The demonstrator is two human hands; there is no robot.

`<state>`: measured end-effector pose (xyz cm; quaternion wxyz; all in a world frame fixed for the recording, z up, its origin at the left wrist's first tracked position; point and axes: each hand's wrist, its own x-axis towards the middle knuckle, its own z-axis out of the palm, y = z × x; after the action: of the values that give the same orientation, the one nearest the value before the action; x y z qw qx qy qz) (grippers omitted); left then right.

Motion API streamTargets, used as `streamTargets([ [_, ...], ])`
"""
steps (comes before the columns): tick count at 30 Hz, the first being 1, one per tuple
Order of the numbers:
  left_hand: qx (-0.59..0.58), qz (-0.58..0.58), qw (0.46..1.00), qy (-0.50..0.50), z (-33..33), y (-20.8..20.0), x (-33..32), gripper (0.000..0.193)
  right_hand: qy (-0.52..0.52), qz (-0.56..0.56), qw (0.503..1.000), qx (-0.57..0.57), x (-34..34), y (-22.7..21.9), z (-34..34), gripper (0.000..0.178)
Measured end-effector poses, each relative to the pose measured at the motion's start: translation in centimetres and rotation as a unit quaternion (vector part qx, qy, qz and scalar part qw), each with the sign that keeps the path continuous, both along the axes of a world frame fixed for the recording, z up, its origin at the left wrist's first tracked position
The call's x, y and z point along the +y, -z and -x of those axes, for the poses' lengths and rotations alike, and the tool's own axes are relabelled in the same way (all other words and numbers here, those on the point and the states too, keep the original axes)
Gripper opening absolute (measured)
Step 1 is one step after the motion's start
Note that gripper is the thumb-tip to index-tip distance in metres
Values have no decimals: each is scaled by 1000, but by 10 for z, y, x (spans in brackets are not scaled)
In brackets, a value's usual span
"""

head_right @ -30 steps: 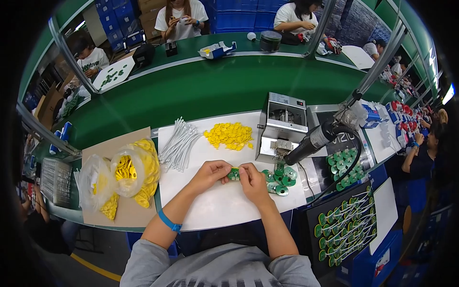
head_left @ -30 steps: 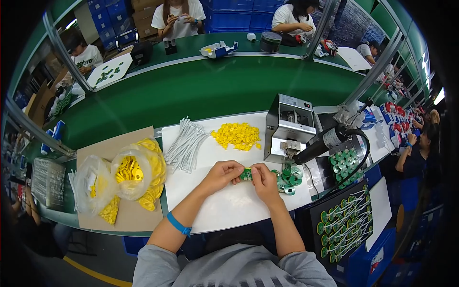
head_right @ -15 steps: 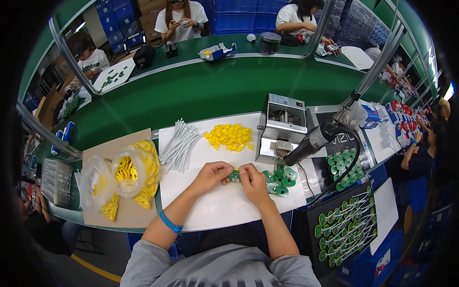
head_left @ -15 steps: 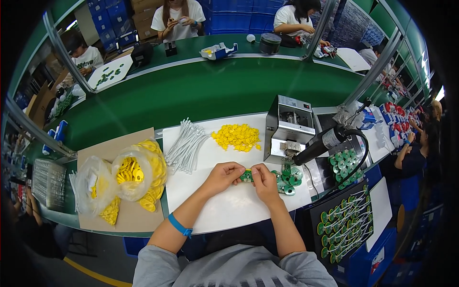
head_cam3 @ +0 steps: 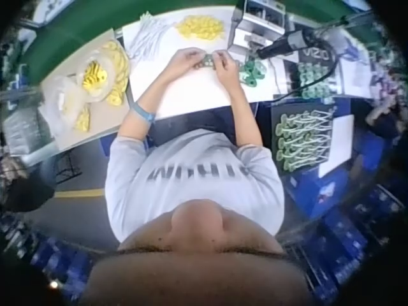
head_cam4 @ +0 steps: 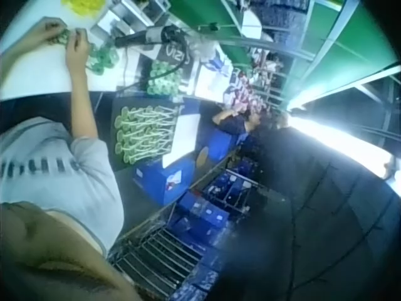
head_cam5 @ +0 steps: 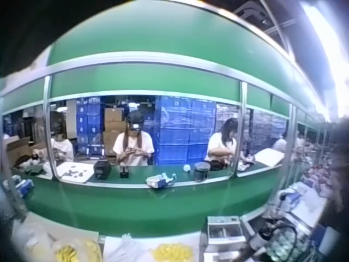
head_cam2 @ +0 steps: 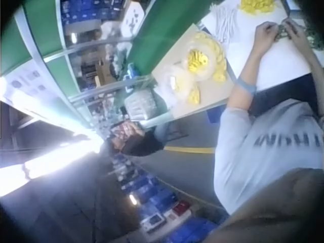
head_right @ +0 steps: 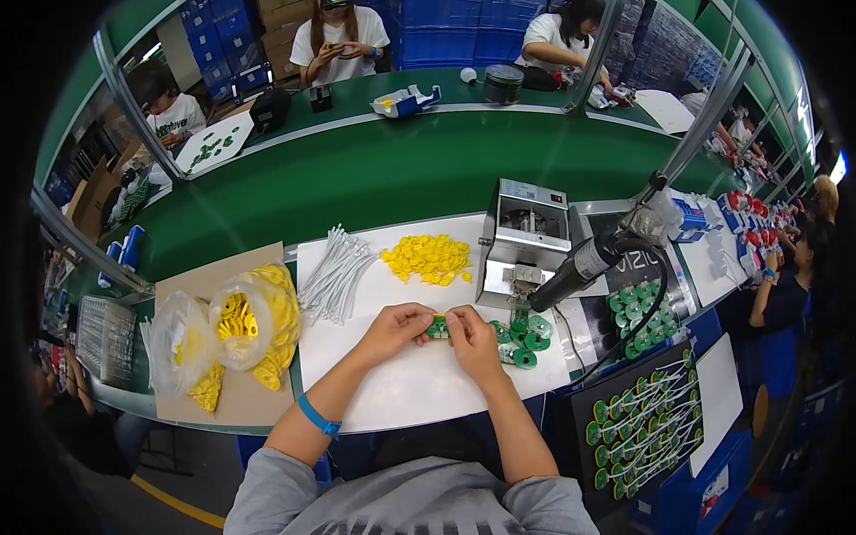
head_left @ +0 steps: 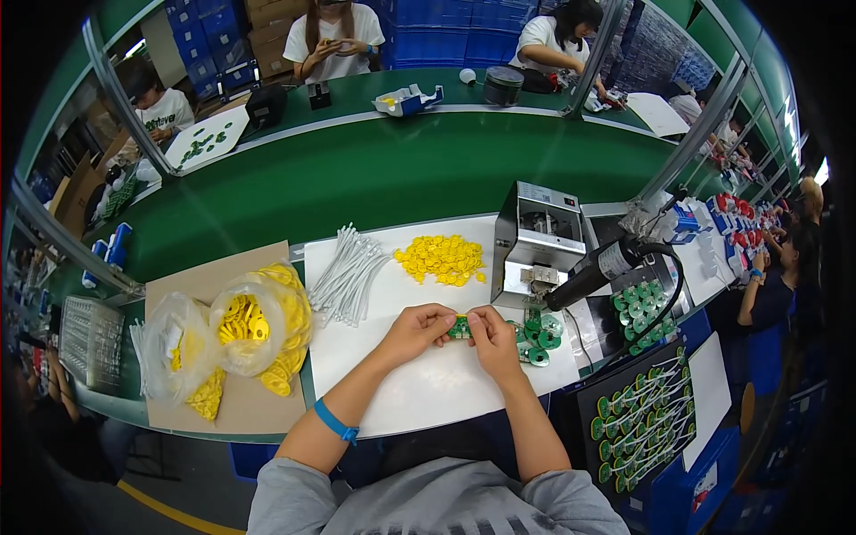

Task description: The person assembles electronic components onto circular PCBs using an electric screwdriver.

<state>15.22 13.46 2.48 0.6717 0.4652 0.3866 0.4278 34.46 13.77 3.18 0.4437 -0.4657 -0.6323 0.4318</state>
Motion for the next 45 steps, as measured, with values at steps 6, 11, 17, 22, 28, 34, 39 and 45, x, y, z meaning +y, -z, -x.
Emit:
streamTargets([
  [6,-21,-5,1000,14,2,0,-1,26,17,9,1000,-9,-2,0,0,17],
  [11,-15,7,1000,13,2,0,0,25,6,0,1000,9,-1,2,-3,17],
  [17,-19,5,1000,17,2,3,3,26,-1,11,1000,1,1,1,-3,19],
  [22,-23,6,1000,19,3,3,5,27,14,9,1000,10,4,7,-2,18],
  [28,-31,0,999,23,4,4,6,27,-7,19,1000,13,3,6,-4,19],
  [34,-32,1,999,24,3,4,6,28,-5,23,1000,9,3,6,-4,17],
  [39,-29,4,999,27,3,5,6,28,18,13,1000,21,5,10,-2,18],
  [45,-26,14,999,37,7,6,8,28,25,8,1000,17,4,7,1,17],
])
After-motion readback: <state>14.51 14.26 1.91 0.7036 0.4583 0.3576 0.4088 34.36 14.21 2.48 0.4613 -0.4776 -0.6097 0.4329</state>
